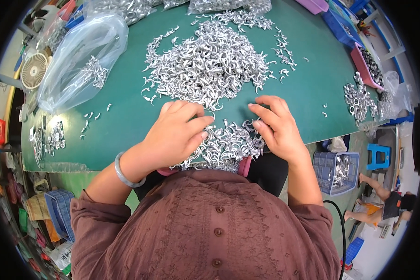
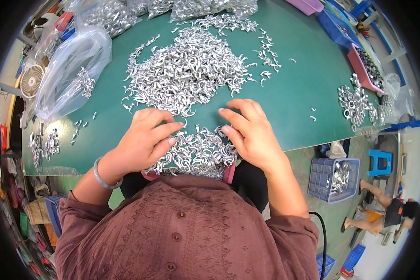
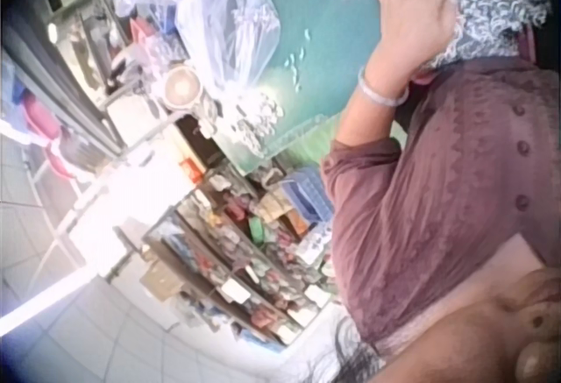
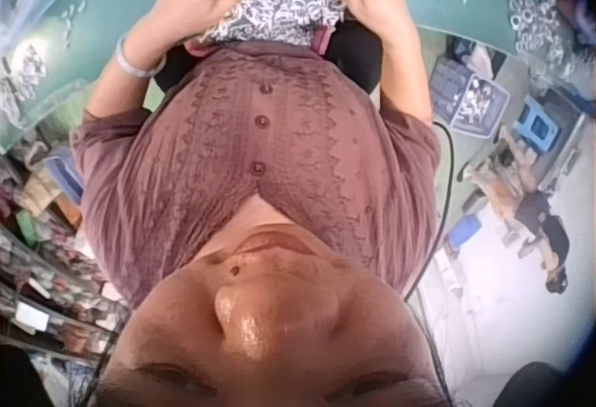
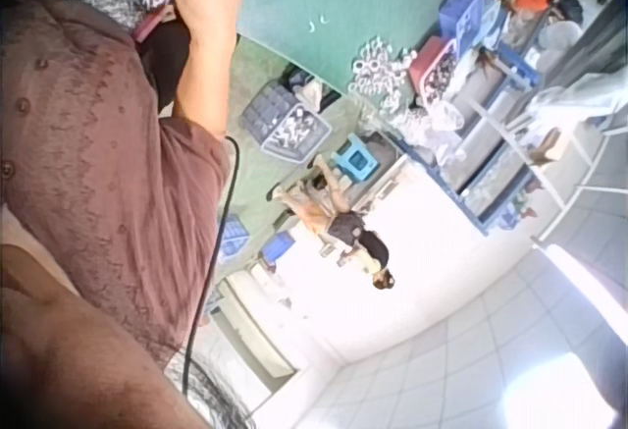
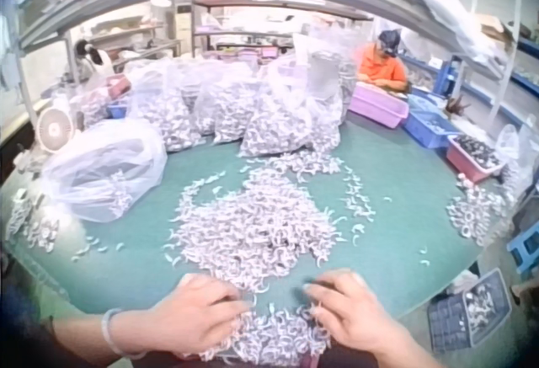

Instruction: The person sorts small metal components by picking them up from a pile and placing them into smaller grouped piles on the table.

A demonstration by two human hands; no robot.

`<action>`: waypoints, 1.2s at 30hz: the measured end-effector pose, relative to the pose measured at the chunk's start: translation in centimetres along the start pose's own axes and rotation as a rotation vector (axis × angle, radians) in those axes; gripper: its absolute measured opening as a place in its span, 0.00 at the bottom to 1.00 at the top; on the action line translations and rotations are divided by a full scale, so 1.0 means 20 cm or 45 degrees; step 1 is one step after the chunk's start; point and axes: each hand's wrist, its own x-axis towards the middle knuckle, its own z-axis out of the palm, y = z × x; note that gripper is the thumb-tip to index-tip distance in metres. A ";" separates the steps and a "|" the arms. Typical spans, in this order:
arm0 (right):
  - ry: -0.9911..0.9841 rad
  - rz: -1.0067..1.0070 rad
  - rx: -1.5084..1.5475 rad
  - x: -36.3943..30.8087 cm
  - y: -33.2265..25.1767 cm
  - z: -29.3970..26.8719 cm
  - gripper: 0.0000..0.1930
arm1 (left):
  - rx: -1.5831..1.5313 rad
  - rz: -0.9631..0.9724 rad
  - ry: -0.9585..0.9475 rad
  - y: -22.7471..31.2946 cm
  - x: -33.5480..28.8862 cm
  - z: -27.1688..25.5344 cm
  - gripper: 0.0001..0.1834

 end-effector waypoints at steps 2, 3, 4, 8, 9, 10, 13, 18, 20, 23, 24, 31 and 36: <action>-0.039 0.069 -0.006 -0.07 0.01 0.02 0.23 | 0.051 -0.036 0.049 0.00 -0.05 0.00 0.19; -0.100 0.040 -0.077 -0.09 -0.01 0.05 0.26 | 0.053 -0.040 0.048 0.00 -0.08 0.01 0.19; -0.130 0.028 -0.058 -0.10 -0.04 0.07 0.26 | 0.016 -0.054 0.018 0.01 -0.10 0.03 0.20; -0.196 -0.019 0.053 -0.08 -0.15 0.13 0.27 | -0.036 -0.065 0.013 0.03 -0.15 0.08 0.21; -0.220 -0.033 0.107 -0.07 -0.16 0.14 0.26 | -0.066 -0.062 0.034 0.03 -0.16 0.08 0.21; -0.208 -0.081 0.142 -0.07 -0.17 0.15 0.24 | -0.062 -0.063 0.038 0.03 -0.16 0.08 0.21; -0.166 -0.195 0.254 -0.03 -0.15 0.16 0.24 | -0.110 -0.025 0.056 0.02 -0.17 0.08 0.21; -0.031 -0.064 -0.086 0.14 -0.18 0.19 0.21 | 0.146 -0.119 0.204 0.00 -0.09 0.06 0.22; -0.096 -0.059 -0.141 0.15 -0.19 0.19 0.21 | 0.203 -0.120 0.185 -0.03 -0.06 0.06 0.22; -0.221 -0.029 -0.152 0.15 -0.19 0.16 0.19 | 0.236 -0.142 0.164 -0.05 -0.06 0.06 0.21; -0.300 -0.018 -0.133 0.15 -0.19 0.13 0.18 | 0.214 -0.138 0.161 -0.05 -0.07 0.06 0.20; -0.188 0.003 -0.285 0.23 -0.18 0.19 0.20 | 0.130 -0.156 0.169 -0.06 -0.10 0.04 0.13; -0.220 -0.016 -0.271 0.21 -0.14 0.15 0.19 | 0.141 -0.152 0.165 -0.08 -0.16 0.01 0.12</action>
